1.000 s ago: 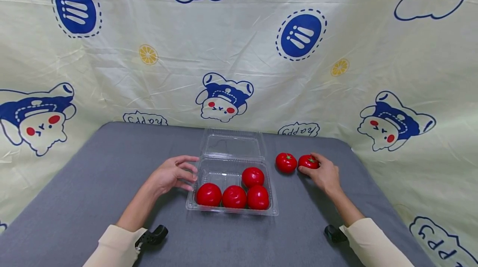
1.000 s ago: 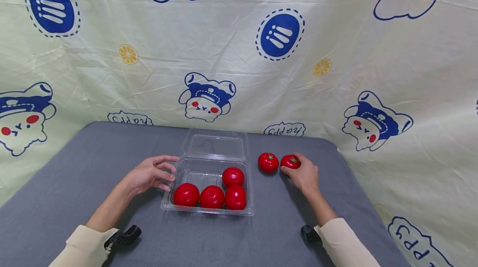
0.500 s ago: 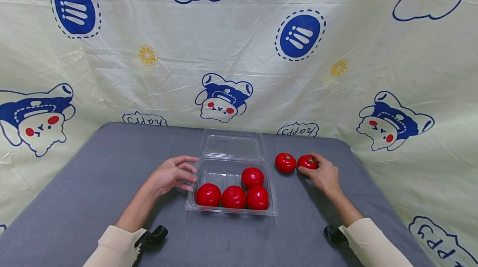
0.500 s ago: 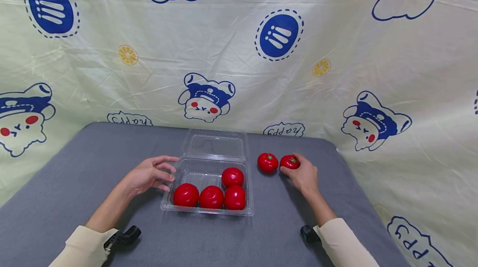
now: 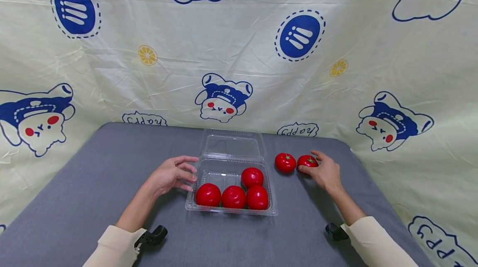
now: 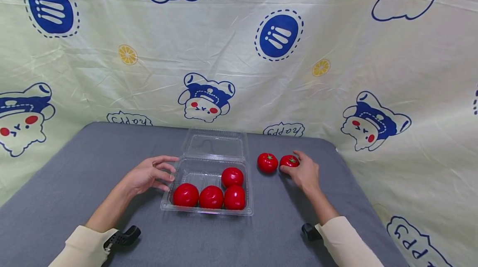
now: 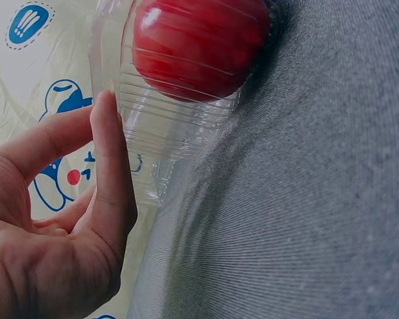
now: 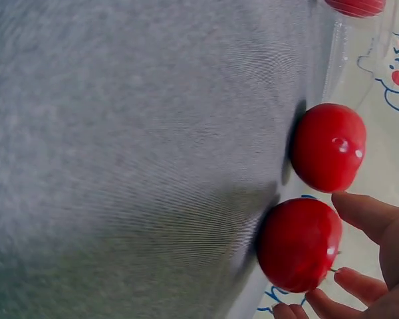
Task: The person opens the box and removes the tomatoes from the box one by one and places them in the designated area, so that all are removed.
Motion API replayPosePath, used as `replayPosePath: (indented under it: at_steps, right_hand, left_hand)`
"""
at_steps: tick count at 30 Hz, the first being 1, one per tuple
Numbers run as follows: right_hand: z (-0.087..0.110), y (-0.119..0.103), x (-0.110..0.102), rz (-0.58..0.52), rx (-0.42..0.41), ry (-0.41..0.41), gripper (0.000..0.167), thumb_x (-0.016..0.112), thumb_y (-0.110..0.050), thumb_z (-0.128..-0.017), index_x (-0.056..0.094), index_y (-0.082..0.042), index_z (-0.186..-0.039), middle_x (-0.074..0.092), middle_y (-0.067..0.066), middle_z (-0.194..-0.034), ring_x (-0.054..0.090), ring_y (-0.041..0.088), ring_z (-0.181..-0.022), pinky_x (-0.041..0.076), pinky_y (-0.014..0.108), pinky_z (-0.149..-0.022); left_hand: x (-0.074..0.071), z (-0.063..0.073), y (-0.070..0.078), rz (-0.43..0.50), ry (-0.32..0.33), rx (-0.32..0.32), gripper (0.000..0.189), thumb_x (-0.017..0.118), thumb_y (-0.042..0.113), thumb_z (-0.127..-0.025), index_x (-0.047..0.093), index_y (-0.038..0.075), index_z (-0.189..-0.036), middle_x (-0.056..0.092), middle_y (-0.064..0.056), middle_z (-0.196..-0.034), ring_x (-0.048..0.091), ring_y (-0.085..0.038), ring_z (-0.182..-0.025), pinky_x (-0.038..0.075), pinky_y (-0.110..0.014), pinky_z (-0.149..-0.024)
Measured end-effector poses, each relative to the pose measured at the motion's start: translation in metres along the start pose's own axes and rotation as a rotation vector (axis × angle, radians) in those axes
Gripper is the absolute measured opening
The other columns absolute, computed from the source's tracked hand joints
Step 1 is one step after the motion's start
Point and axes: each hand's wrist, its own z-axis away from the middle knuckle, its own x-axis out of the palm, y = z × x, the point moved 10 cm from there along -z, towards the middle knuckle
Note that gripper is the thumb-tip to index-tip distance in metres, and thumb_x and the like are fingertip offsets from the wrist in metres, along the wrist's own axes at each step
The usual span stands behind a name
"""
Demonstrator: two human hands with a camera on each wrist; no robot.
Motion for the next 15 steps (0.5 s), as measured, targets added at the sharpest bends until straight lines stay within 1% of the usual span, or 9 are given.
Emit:
replayPosePath:
  at_steps: [6, 8, 11, 15]
  right_hand:
    - [0.003, -0.013, -0.012, 0.015, -0.063, 0.056, 0.070, 0.074, -0.030, -0.088, 0.048, -0.002, -0.147, 0.052, 0.033, -0.142, 0.049, 0.049, -0.126, 0.045, 0.063, -0.102]
    - [0.004, -0.020, -0.015, 0.018, -0.086, 0.071, 0.069, 0.074, -0.030, -0.088, 0.049, -0.002, -0.146, 0.054, 0.032, -0.140, 0.051, 0.049, -0.126, 0.042, 0.063, -0.103]
    - [0.007, -0.030, -0.016, 0.013, -0.107, 0.073, 0.069, 0.075, -0.030, -0.088, 0.049, -0.002, -0.146, 0.055, 0.031, -0.140, 0.052, 0.048, -0.126, 0.044, 0.063, -0.103]
    - [0.013, -0.042, -0.014, -0.008, -0.103, 0.043, 0.071, 0.075, -0.031, -0.089, 0.047, -0.005, -0.149, 0.054, 0.030, -0.142, 0.051, 0.047, -0.128, 0.049, 0.060, -0.101]
  left_hand:
    - [0.001, 0.000, 0.001, 0.001, -0.008, 0.003, 0.060, 0.068, -0.002, -0.088, 0.048, 0.000, -0.145, 0.065, -0.006, -0.100, 0.068, -0.017, -0.075, 0.064, -0.037, -0.068]
    - [0.001, 0.000, 0.000, 0.004, -0.010, 0.001, 0.060, 0.068, -0.002, -0.088, 0.048, 0.000, -0.145, 0.065, -0.006, -0.100, 0.068, -0.017, -0.075, 0.064, -0.037, -0.068]
    - [0.000, 0.000, 0.000, 0.008, -0.012, 0.002, 0.060, 0.068, -0.002, -0.089, 0.047, 0.000, -0.145, 0.064, -0.006, -0.100, 0.067, -0.017, -0.075, 0.064, -0.038, -0.068]
    - [0.001, 0.000, 0.001, 0.010, -0.016, 0.008, 0.061, 0.068, -0.001, -0.089, 0.046, -0.001, -0.146, 0.065, -0.007, -0.100, 0.068, -0.018, -0.076, 0.064, -0.038, -0.067]
